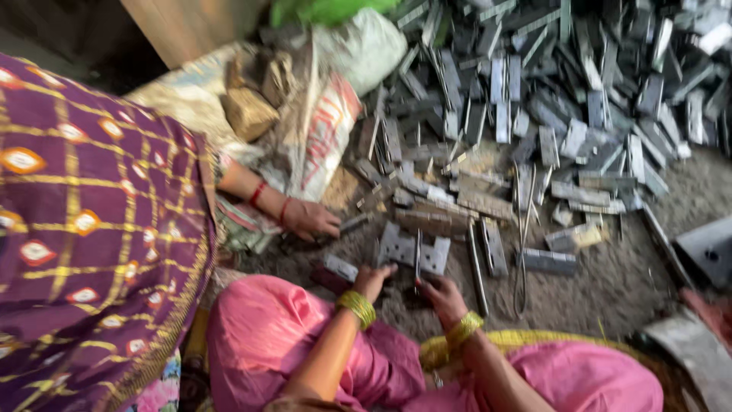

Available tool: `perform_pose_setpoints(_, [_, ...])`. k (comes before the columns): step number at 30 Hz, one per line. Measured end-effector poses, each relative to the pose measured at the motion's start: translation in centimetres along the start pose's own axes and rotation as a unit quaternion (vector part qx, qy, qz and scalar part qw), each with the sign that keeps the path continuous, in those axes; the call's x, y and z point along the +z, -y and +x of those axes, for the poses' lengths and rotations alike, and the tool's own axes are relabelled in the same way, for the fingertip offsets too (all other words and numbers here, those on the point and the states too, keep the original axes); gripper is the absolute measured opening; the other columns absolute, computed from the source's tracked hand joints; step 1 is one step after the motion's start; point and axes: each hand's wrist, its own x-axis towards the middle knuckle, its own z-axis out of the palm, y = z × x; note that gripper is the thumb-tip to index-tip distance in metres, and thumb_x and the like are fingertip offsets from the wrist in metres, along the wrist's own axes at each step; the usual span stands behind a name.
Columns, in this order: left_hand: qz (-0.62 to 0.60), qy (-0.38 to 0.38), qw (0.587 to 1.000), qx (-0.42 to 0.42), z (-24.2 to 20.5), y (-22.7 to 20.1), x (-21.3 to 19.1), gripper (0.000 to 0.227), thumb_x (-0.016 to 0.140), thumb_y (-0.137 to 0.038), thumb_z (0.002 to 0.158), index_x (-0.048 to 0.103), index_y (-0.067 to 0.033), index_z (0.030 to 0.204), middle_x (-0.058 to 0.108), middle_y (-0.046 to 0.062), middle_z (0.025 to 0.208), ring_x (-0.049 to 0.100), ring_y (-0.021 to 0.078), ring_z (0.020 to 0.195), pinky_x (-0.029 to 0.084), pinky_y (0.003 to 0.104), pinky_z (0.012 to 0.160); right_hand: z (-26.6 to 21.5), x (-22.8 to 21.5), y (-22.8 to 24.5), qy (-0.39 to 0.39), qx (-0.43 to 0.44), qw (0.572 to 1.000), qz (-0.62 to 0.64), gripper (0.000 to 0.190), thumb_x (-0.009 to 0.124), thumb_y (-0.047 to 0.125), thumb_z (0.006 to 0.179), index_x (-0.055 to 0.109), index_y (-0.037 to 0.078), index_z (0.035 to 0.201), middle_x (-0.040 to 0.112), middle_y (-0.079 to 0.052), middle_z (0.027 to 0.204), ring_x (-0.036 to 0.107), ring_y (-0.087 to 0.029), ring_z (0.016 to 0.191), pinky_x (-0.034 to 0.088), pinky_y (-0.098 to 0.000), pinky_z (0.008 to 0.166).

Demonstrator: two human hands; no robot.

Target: The person sits on the ground and assembles metal hinges by inserting pins into aligned plates using a metal rod. She repeatedly picks up hinge parts, aligns them, inserts the pin, and places the assembled hinge aside.

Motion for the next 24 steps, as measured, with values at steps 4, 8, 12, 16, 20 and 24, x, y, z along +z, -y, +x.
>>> perform_pose_setpoints(4, [-0.145,0.078,0.986,-0.016,-2.0,0.5,-0.3,0.037,0.083,-0.029,0.078,0.078,0.0058,0.09,0.075,0.008,0.084,0.066,0.0163,0.068,0.053,0.034,0.061,-1.6,0.9,0.7,0.027,0.013,0.999,0.033,0.034,0.064,0.019,0.097,0.063,-0.006,0.12,0.077,-0.015,0.1,0.078,-0.026,0.082,0.066,-0.0392,0.073])
perform_pose_setpoints(8, [-0.278,0.159,0.946,0.051,-2.3,-3.1,-0.9,0.043,0.088,-0.031,0.08,0.075,0.0091,0.085,0.078,0.006,0.089,0.072,0.0135,0.082,0.057,0.028,0.08,-1.7,2.6,3.3,-0.003,0.085,0.995,-0.049,0.034,0.065,0.018,0.1,0.062,-0.011,0.117,0.075,-0.021,0.094,0.076,-0.03,0.077,0.066,-0.0441,0.066])
perform_pose_setpoints(12, [-0.113,0.089,0.99,-0.003,-5.4,-5.5,-1.6,0.045,0.09,-0.037,0.076,0.077,0.0061,0.076,0.07,0.0,0.071,0.058,0.0083,0.062,0.049,0.029,0.059,-3.2,4.0,3.7,0.012,0.09,0.994,-0.059,0.034,0.061,0.02,0.099,0.062,-0.006,0.121,0.076,-0.018,0.096,0.077,-0.028,0.077,0.067,-0.0409,0.067])
perform_pose_setpoints(16, [0.01,0.047,0.999,0.013,-6.3,-8.9,-2.5,0.058,0.092,-0.042,0.073,0.066,0.0084,0.06,0.059,0.005,0.055,0.048,0.0115,0.052,0.046,0.032,0.053,-2.7,4.5,4.0,0.001,0.093,0.991,-0.096,0.033,0.058,0.022,0.101,0.062,-0.003,0.124,0.077,-0.017,0.095,0.077,-0.027,0.075,0.067,-0.0391,0.067])
perform_pose_setpoints(20, [0.075,0.041,0.996,0.018,-6.6,-9.7,-2.7,0.064,0.09,-0.043,0.073,0.058,0.0092,0.055,0.051,0.007,0.052,0.045,0.0141,0.05,0.043,0.036,0.051,-2.6,4.3,2.9,0.027,0.015,0.98,-0.198,0.034,0.054,0.025,0.104,0.064,-0.003,0.12,0.079,-0.015,0.093,0.078,-0.022,0.074,0.066,-0.0349,0.067])
perform_pose_setpoints(24, [0.085,-0.007,0.983,0.164,-5.9,-9.0,-2.8,0.055,0.089,-0.041,0.071,0.064,0.0078,0.074,0.06,0.008,0.066,0.055,0.0144,0.06,0.049,0.035,0.059,-2.4,4.4,2.0,0.009,0.003,0.966,-0.26,0.033,0.054,0.025,0.106,0.065,-0.006,0.111,0.077,-0.015,0.086,0.077,-0.021,0.07,0.064,-0.0344,0.064])
